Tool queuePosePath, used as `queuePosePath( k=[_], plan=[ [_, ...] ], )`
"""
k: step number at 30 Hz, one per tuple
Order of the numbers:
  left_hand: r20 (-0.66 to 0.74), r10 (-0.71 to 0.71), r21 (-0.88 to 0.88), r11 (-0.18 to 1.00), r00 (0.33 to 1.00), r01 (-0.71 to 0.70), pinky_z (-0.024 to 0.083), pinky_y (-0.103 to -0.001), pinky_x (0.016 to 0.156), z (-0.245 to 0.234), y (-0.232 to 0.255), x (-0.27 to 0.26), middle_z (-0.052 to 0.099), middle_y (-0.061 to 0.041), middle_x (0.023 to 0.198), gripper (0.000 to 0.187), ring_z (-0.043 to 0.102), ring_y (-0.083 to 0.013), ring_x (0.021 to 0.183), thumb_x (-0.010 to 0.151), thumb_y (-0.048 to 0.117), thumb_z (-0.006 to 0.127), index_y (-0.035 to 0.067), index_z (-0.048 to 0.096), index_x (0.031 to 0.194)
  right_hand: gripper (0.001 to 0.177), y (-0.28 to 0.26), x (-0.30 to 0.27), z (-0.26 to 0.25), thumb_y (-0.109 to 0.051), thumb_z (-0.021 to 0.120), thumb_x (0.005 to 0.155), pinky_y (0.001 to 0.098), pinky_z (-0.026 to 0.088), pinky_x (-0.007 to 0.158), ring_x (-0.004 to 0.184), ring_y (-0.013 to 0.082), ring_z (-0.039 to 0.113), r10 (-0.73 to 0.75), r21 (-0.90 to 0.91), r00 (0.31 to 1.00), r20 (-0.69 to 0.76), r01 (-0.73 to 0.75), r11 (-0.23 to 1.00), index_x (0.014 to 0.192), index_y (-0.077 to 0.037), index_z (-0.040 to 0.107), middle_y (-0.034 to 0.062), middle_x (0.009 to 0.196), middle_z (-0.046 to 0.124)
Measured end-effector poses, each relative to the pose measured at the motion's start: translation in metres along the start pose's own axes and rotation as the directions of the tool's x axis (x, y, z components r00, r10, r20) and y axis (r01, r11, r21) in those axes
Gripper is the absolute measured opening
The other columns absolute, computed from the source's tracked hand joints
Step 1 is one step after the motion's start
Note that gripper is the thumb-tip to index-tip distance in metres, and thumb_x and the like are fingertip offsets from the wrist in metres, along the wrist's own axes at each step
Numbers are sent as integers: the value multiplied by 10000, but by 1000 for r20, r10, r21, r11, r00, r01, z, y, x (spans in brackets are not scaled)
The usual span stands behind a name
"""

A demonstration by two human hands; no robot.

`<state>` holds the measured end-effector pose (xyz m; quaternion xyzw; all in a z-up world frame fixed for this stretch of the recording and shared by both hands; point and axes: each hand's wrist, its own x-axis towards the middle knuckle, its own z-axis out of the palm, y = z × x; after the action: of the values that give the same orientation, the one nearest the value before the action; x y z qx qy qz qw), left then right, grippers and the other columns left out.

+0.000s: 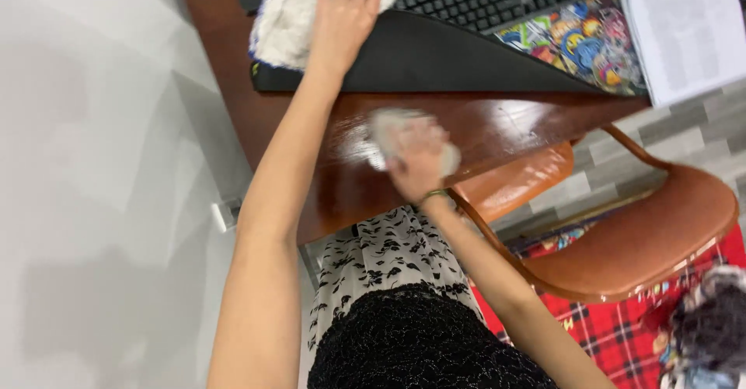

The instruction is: The person clears a wallet and papers from the desk, then wipes the desk surface and mousepad with a cloth. The person lifts and repositions the mousepad to clean underneath, then returns it and continues wiping the surface.

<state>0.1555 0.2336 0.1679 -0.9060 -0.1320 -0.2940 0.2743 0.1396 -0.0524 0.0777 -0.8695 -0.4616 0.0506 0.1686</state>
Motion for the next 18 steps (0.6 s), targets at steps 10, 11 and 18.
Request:
queuePosePath(
  k=[10,11,18],
  plan=[
    [60,-73,138,988,996,64,414,-410,656,15,-5,54,598,25,721,85,557,-209,706,827,154,556,223,545,875,758,-9,-43,3,-394,764,845,568,215,1190,1463,272,187,-523,-74,852,21,523,849,1447,-465,309,-6,1584,213],
    [54,-68,131,990,996,60,414,-410,656,21,-5,58,598,25,721,85,557,-209,706,827,154,556,223,545,875,758,7,-34,-2,-394,764,845,568,215,1190,1463,272,187,-515,-80,857,19,515,854,1447,-465,309,-6,1584,213],
    [224,-84,158,986,971,49,417,-403,684,28,-9,64,636,36,803,144,565,-208,798,826,183,604,242,536,938,497,164,34,-30,-261,563,892,739,180,1039,1376,399,286,-95,-301,995,-7,89,950,1377,-335,488,145,1536,312]
  ],
)
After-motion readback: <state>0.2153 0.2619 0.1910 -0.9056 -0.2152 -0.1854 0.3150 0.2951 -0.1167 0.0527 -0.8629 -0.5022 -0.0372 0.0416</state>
